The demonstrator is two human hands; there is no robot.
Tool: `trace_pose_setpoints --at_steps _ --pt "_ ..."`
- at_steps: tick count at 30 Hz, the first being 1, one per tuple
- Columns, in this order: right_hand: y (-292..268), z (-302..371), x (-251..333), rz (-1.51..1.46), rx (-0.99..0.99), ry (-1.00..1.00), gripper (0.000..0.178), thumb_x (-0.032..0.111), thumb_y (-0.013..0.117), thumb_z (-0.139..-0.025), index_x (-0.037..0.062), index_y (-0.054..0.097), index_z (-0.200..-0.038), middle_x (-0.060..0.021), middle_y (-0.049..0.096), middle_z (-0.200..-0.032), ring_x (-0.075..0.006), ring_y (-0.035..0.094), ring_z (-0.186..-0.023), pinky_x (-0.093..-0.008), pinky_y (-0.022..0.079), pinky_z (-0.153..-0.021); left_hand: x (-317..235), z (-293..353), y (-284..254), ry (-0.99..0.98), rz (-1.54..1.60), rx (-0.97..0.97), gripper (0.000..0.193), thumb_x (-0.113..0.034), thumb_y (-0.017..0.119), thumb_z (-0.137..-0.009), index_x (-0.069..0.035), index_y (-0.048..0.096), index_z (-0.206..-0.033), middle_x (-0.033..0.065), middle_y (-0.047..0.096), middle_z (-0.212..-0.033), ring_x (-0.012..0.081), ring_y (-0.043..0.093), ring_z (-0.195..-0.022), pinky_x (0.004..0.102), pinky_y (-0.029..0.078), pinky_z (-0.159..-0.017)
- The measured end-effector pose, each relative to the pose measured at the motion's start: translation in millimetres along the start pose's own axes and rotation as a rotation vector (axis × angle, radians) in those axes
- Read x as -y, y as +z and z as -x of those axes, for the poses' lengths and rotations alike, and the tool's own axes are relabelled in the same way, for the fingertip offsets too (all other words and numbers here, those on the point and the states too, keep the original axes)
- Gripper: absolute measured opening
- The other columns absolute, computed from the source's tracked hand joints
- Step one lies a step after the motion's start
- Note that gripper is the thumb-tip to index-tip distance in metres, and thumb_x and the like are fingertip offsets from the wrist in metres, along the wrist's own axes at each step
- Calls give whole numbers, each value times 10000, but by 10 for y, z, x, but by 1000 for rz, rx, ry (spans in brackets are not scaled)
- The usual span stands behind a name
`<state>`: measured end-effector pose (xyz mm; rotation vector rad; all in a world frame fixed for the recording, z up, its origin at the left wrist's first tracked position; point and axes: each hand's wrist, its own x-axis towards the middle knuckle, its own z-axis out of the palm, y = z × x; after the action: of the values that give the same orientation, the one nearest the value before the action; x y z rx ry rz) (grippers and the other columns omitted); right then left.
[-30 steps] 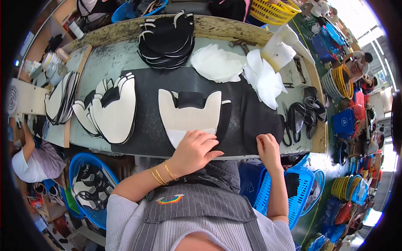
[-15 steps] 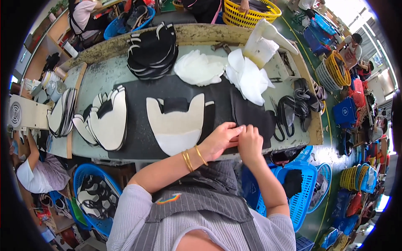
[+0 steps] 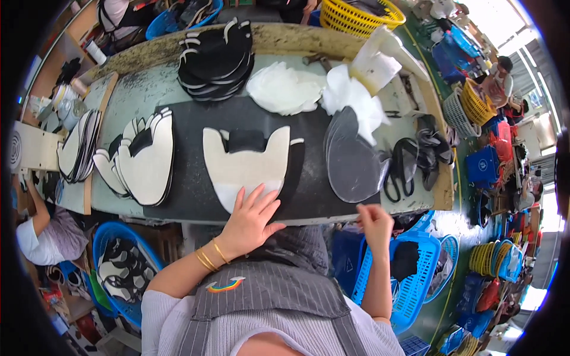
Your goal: Attaching lining or reinforcement pieces to shoe upper components in a factory environment.
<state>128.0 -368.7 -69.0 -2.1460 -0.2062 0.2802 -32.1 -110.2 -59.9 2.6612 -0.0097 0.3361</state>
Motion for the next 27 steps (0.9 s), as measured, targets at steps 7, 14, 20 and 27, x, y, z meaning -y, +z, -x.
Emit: trace_pose_setpoints --at_steps 7,14,20,27 --pt "364 -394 267 587 28 -673 63 43 592 -815 15 568 -867 -140 555 -857 -342 517 -857 -417 429 -730 -73 -72 -88 24 119 -149 362 -349 660 -809 -33 636 -985 113 609 -1072 301 539 -1051 455 360 -976" --pt "556 152 1117 52 55 -631 68 -22 639 -788 -11 621 -853 -98 568 -749 -201 553 -606 -290 448 -572 -424 -187 -121 -323 1043 -265 298 -195 670 -846 23 593 -1034 118 650 -1001 213 613 -956 332 476 -813" --pt "955 302 1440 82 -132 -901 209 -32 672 -772 -4 630 -975 -106 585 -828 -209 592 -678 -298 483 -581 -272 -329 -233 -470 1594 -311 233 -130 527 -936 42 590 -1079 51 636 -965 87 563 -858 232 459 -788" --pt "1086 321 1782 314 126 -1259 367 11 646 -650 -24 636 -1016 -95 591 -928 -241 570 -763 -317 501 -619 -160 -34 -570 -559 1487 -508 204 -97 530 -936 60 596 -1050 77 641 -948 129 627 -858 263 520 -812"
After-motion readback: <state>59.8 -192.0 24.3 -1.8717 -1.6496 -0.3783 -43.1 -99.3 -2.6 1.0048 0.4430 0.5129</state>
